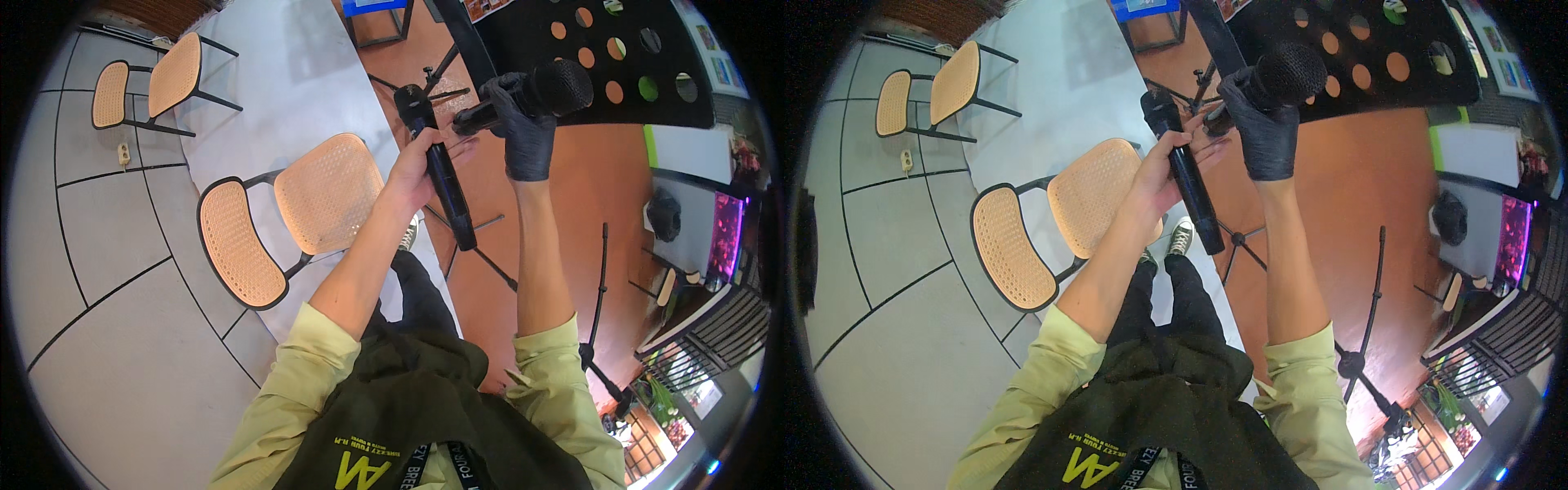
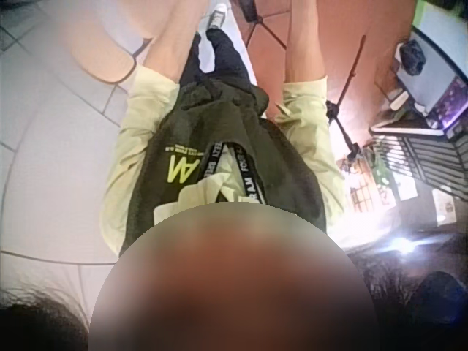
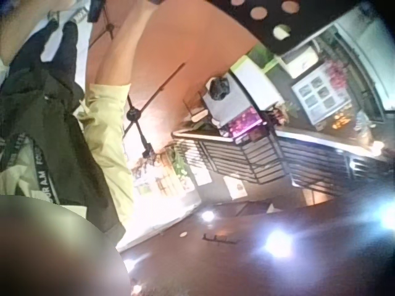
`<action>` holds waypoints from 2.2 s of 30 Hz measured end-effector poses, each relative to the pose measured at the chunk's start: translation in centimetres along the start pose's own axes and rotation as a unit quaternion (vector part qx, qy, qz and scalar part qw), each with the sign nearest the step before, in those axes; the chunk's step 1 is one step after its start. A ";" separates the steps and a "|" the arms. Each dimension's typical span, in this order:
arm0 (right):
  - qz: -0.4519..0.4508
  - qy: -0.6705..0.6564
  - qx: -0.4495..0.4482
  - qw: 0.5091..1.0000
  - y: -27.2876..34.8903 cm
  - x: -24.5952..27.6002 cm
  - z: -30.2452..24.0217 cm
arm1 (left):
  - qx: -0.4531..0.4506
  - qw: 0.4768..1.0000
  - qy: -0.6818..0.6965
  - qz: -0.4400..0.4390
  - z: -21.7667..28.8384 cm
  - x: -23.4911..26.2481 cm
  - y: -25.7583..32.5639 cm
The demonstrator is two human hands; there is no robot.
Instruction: The person assembles a music stand by attaching a perforated metal sheet to a tripod base. They then place a black bag on a wall hook and flip a light switch. Finally, they attach a microphone to the stand and adjust its position.
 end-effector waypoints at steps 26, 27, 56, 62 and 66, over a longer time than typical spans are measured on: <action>0.024 -0.045 0.000 0.999 1.7 -1.7 2.7 | -0.049 0.997 0.029 0.053 -2.4 -2.6 0.2; -0.016 -0.040 -0.044 0.998 1.6 -1.2 3.6 | -0.050 0.997 0.032 0.057 -2.3 -2.7 0.2; -0.137 0.115 0.023 0.984 -0.3 0.7 0.4 | -0.177 0.846 -0.344 0.366 4.4 13.2 5.2; -0.190 0.059 0.052 0.979 -1.8 2.9 4.2 | -0.207 0.532 -0.642 0.511 11.4 32.9 8.4; -0.210 0.066 0.023 0.975 -1.2 4.9 6.4 | -0.124 0.502 -0.640 0.568 13.6 38.9 9.6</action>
Point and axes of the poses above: each hand's wrist, its own y-axis away from the middle knuckle, its own x-axis out of the back of the hand, z = x × y, the point moved 2 cm from there along -y, towards the middle knuckle, and after that the axes turned 10 degrees about y, right-handed, at the moved point
